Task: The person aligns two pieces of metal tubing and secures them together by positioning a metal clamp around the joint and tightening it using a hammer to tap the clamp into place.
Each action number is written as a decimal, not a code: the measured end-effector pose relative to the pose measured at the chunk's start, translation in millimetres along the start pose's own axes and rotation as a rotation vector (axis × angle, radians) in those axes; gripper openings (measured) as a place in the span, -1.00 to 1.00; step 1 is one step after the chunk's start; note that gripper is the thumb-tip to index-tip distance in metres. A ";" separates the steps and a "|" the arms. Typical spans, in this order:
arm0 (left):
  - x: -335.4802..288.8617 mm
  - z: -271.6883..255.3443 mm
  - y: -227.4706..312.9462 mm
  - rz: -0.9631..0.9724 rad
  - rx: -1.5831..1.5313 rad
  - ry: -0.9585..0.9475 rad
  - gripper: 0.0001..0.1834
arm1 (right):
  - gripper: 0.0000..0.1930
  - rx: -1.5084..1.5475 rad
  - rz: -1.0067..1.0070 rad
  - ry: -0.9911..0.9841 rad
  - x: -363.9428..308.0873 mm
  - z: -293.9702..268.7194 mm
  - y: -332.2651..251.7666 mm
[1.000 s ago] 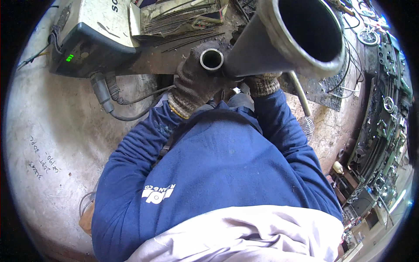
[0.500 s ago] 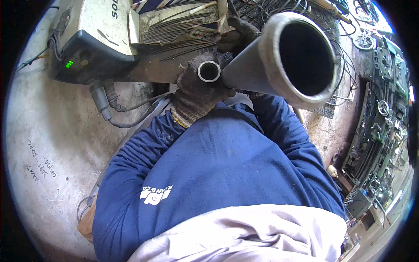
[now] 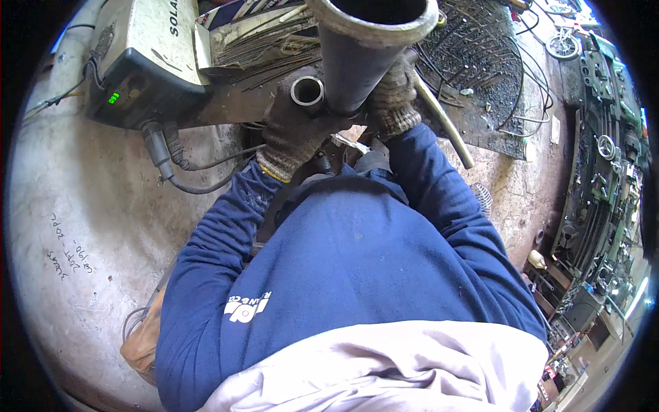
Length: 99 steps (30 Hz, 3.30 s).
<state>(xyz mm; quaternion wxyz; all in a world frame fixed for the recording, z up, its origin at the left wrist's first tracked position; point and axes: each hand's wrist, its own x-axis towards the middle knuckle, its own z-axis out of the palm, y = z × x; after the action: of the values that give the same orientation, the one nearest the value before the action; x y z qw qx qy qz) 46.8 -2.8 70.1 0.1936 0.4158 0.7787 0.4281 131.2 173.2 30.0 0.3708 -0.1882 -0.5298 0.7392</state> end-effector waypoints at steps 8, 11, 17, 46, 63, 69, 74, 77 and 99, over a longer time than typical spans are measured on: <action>-1.7 8.0 9.0 0.094 0.023 0.102 -0.08 | -0.35 -0.585 -0.212 -0.052 16.1 -13.9 22.3; -4.0 3.1 4.6 -0.066 -0.031 0.073 -0.06 | -0.38 -0.645 -0.224 -0.069 12.8 -16.4 21.1; 3.5 5.1 -7.5 0.064 -0.015 -0.008 -0.09 | -0.45 -0.717 -0.274 -0.070 7.3 -10.6 21.3; -77.5 -14.1 2.9 0.611 0.173 0.142 -0.53 | -0.63 -0.104 0.493 0.123 -127.1 11.1 -68.8; -75.5 -28.1 54.7 -0.495 -1.155 -0.177 -0.60 | -0.62 -0.162 0.406 0.024 -145.6 -6.5 -101.9; -82.1 -20.5 57.6 -0.521 -1.280 -0.278 -0.65 | -0.57 -0.139 0.510 -0.112 -158.3 1.6 -105.4; -80.9 -17.8 57.0 -0.496 -1.168 -0.332 -0.68 | -0.63 -0.081 0.567 -0.076 -157.4 4.3 -107.3; -81.1 -14.5 45.2 -0.523 -1.154 -0.339 -0.70 | -0.64 -0.098 0.570 -0.075 -150.3 8.0 -104.3; -43.5 59.9 -26.7 -0.500 -1.089 0.034 -0.73 | -0.55 -0.316 0.520 0.100 -99.4 9.1 -58.2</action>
<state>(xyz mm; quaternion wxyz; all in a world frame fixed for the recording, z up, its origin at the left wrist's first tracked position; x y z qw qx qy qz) 98.6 -15.6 12.2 0.4611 0.0541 0.5246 0.7136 210.4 102.5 75.7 0.1611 -0.4089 -0.5535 0.7075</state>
